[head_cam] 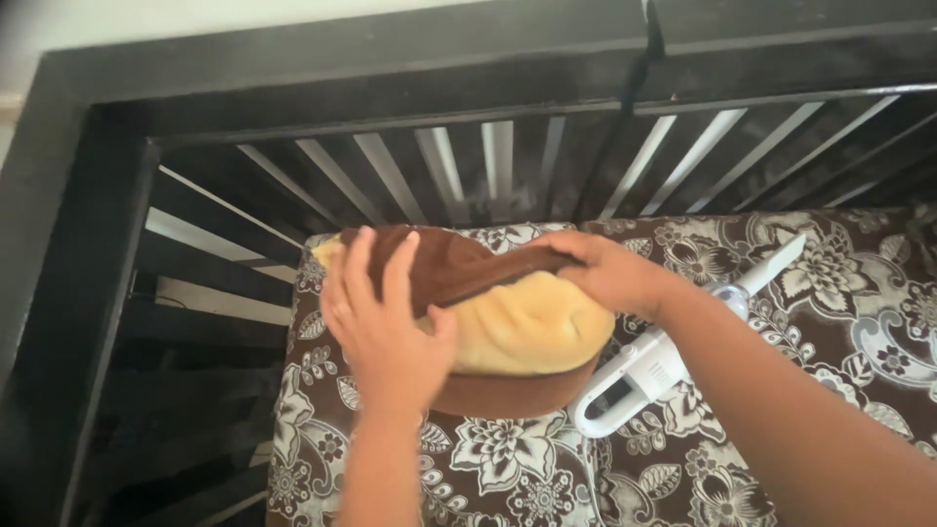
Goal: Vacuuming dust and debris from various decorative pillows on a bed using a handheld vacuum cleaner.
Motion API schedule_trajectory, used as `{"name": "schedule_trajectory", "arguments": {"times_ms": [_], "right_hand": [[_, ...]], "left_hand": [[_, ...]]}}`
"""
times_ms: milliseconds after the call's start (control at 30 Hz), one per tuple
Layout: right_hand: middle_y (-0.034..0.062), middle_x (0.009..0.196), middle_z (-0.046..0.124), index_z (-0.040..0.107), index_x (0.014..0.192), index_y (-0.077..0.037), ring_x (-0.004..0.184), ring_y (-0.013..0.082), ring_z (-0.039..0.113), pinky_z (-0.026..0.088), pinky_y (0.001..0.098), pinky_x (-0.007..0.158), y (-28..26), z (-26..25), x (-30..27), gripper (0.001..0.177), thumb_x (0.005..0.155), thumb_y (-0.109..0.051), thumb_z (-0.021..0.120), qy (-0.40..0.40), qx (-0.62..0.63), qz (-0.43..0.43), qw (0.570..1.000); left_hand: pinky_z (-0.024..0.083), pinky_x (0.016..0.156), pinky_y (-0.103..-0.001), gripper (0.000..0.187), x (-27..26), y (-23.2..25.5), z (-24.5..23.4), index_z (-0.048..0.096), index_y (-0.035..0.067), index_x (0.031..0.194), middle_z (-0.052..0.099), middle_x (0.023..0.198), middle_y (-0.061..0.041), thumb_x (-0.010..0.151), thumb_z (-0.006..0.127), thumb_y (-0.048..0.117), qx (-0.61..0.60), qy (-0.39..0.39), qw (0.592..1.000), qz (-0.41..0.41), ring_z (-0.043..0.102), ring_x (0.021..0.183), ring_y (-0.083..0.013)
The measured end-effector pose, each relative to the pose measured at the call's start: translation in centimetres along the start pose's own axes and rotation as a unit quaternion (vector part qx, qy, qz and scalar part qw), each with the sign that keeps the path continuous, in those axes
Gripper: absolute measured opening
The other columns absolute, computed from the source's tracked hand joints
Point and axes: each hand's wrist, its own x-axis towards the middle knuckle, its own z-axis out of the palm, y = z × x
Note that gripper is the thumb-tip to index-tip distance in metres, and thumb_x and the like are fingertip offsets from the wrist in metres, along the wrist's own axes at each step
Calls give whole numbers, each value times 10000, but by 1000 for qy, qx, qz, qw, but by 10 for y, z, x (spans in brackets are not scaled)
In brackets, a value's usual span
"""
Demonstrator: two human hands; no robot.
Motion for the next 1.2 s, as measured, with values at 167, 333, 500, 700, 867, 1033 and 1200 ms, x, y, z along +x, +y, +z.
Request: {"name": "schedule_trajectory", "arguments": {"times_ms": [167, 333, 500, 700, 867, 1033, 1200], "right_hand": [[33, 1251, 705, 617, 1351, -71, 1151, 126, 657, 520, 304, 1002, -11, 9, 4, 455, 904, -6, 563, -27, 25, -16, 999], [51, 1195, 748, 649, 1332, -51, 1074, 144, 696, 557, 320, 948, -9, 12, 13, 421, 921, -17, 565, -13, 148, 72, 986], [49, 1044, 799, 766, 1113, -124, 952, 146, 746, 603, 313, 851, -62, 6, 8, 341, 776, -85, 807, 178, -143, -54, 972], [142, 910, 736, 711, 1003, -48, 845, 284, 723, 569, 396, 765, -80, -10, 7, 334, 707, -72, 865, 331, -334, -22, 882], [108, 1054, 682, 690, 1044, -71, 1035, 305, 656, 515, 420, 931, -55, 49, 15, 216, 830, -67, 716, 274, -392, -186, 858], [183, 1297, 593, 618, 1223, -22, 1194, 387, 539, 424, 538, 996, -40, 83, 29, 525, 752, -239, 699, 303, -466, -242, 795], [63, 1093, 609, 642, 1078, -117, 1096, 358, 503, 355, 574, 826, -44, 90, 34, 546, 671, -453, 777, 330, -508, -84, 791]], "left_hand": [[322, 1110, -592, 790, 13, -44, 3, 597, 149, 1345, 433, 1499, -157, 580, 791, 182, -67, -125, 990, 19, 301, 1433, -482], [425, 1084, -526, 674, 0, -60, 14, 603, 99, 1327, 557, 1396, -148, 684, 783, 185, -100, -99, 989, 52, 432, 1343, -460], [483, 1050, -475, 300, 24, -40, 9, 678, 87, 1233, 712, 1131, -100, 938, 645, 37, -63, -3, 998, 2, 599, 1185, -376], [460, 969, -508, 226, 35, -35, 57, 663, 104, 1165, 733, 1127, -84, 954, 674, 183, -9, -71, 997, 12, 580, 1186, -381], [408, 945, -556, 272, 39, -17, 77, 670, 131, 1120, 744, 1066, -65, 883, 703, 260, -45, -80, 996, -13, 588, 1150, -337], [410, 1015, -542, 258, 38, -20, 92, 670, 131, 1124, 741, 1067, -58, 878, 692, 208, -53, -64, 996, -22, 593, 1189, -326], [433, 1040, -540, 263, 26, -18, 84, 659, 98, 1155, 715, 1059, -110, 916, 695, 200, -87, -80, 993, -14, 584, 1161, -377]]}}
